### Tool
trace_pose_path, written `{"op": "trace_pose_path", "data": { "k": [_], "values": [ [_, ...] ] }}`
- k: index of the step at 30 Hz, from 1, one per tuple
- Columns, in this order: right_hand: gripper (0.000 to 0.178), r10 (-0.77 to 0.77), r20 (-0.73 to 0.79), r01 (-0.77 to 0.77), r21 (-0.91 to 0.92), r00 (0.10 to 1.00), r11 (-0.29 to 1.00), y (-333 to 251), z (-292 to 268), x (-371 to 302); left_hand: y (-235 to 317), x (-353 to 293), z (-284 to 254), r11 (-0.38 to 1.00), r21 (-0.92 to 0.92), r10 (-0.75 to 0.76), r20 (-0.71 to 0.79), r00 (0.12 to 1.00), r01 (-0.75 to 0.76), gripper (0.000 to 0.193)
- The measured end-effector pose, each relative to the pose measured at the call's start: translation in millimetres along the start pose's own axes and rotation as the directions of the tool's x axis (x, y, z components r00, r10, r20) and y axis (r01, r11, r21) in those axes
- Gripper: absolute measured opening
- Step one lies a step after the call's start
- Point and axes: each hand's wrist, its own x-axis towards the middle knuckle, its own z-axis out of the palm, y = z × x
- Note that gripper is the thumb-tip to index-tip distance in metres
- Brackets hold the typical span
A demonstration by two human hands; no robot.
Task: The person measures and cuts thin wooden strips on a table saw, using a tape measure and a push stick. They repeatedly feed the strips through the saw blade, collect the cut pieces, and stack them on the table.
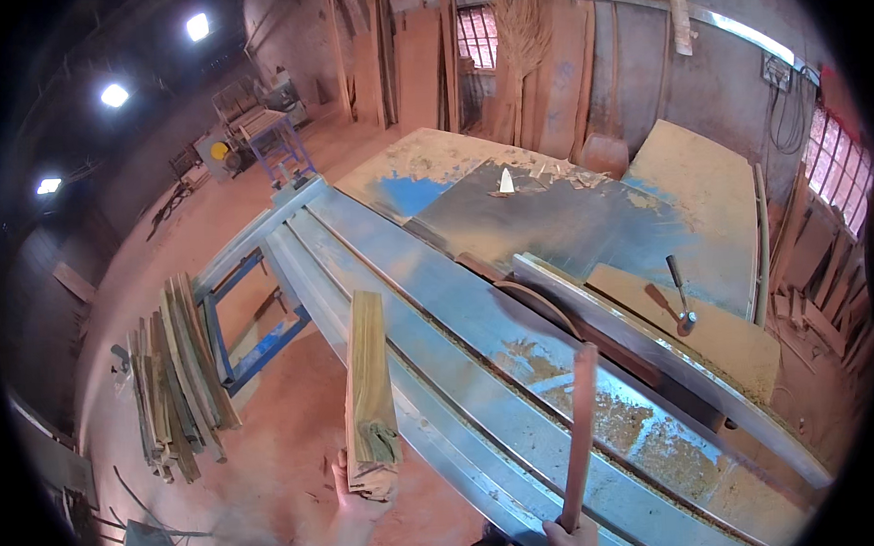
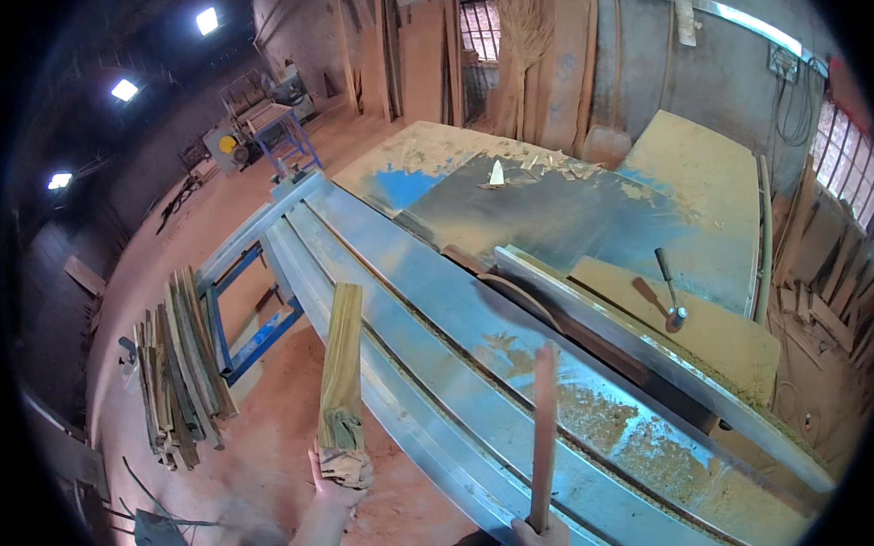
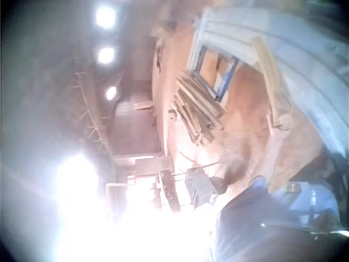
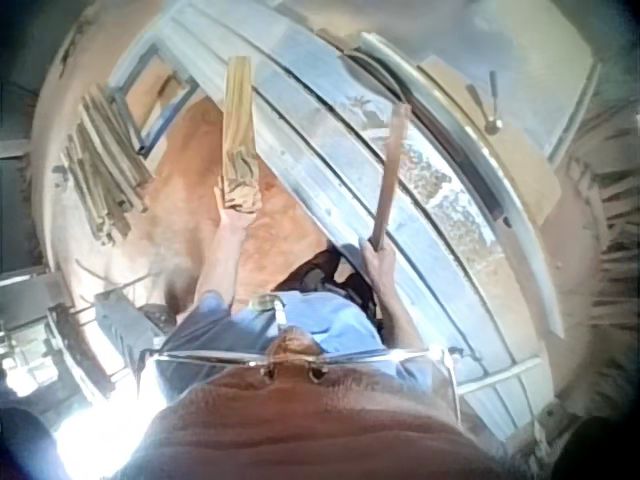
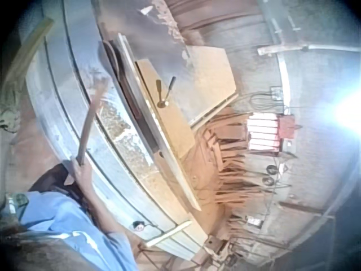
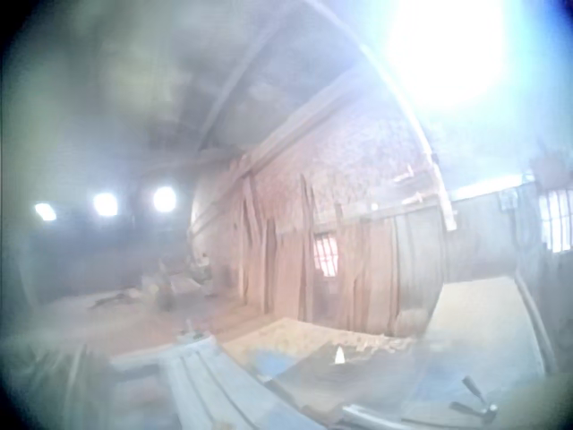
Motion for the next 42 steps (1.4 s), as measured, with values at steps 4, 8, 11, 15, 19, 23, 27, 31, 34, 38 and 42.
{"op": "trace_pose_path", "data": {
  "k": [4, 8, 11, 15, 19, 23, 27, 31, 34, 38, 42],
  "values": [
    [0.017, 0.054, 0.093, -0.07, 0.182, 0.994, 0.981, 7.5, 10.0, 4.9, -34.9, -28.3, 52.6, 0.99, 0.131, 0.051, 0.033, 0.998, -0.055, 0.061],
    [0.045, -0.037, 0.408, -0.16, 0.439, 0.912, 0.884, -14.9, 7.8, 13.0, -71.9, -62.5, 32.6, 0.942, 0.336, 0.068, -0.098, 0.993, -0.032, 0.065],
    [0.052, -0.036, 0.437, -0.192, 0.467, 0.899, 0.863, -14.6, 3.6, 5.8, -113.4, -87.4, 28.0, 0.892, 0.451, 0.095, -0.167, 0.981, -0.009, 0.058],
    [0.057, 0.055, 0.459, -0.215, 0.304, 0.887, 0.928, -7.1, -37.2, -28.0, -164.8, -133.6, 40.5, 0.652, 0.757, 0.228, -0.229, 0.946, 0.026, 0.042],
    [0.059, 0.02, 0.327, -0.115, 0.276, 0.945, 0.954, 51.5, -72.1, -56.9, -228.8, -160.4, 38.1, 0.546, 0.821, 0.434, -0.108, 0.895, -0.165, 0.034],
    [0.057, 0.107, 0.295, -0.198, 0.299, 0.95, 0.934, 87.0, -122.4, -83.3, -270.8, -171.5, 18.4, 0.532, 0.833, 0.302, -0.015, 0.953, -0.155, 0.034],
    [0.057, 0.063, 0.09, -0.09, 0.341, 0.994, 0.936, 103.7, -168.3, -82.5, -328.2, -166.8, 96.6, 0.546, 0.82, 0.236, 0.043, 0.971, -0.169, 0.038],
    [0.049, -0.042, -0.056, 0.062, 0.442, 0.998, 0.895, 94.1, -217.7, -55.9, -371.5, -113.3, 92.7, 0.491, 0.847, 0.201, 0.118, 0.973, -0.204, 0.045],
    [0.045, -0.037, -0.067, 0.073, 0.67, 0.997, 0.738, 115.3, -243.3, -31.6, -407.6, -103.8, 118.7, 0.535, 0.839, 0.151, 0.02, 0.988, -0.099, 0.047],
    [0.047, -0.016, -0.184, 0.171, 0.877, 0.983, 0.448, 151.1, -262.1, -25.6, -446.8, -123.1, 183.9, 0.654, 0.744, 0.043, -0.22, 0.975, 0.139, 0.055],
    [0.031, 0.107, -0.274, 0.198, 0.868, 0.956, 0.456, 133.2, -253.1, -70.0, -494.3, -96.4, 162.8, 0.783, 0.611, -0.044, -0.136, 0.99, 0.118, 0.059]
  ]
}}
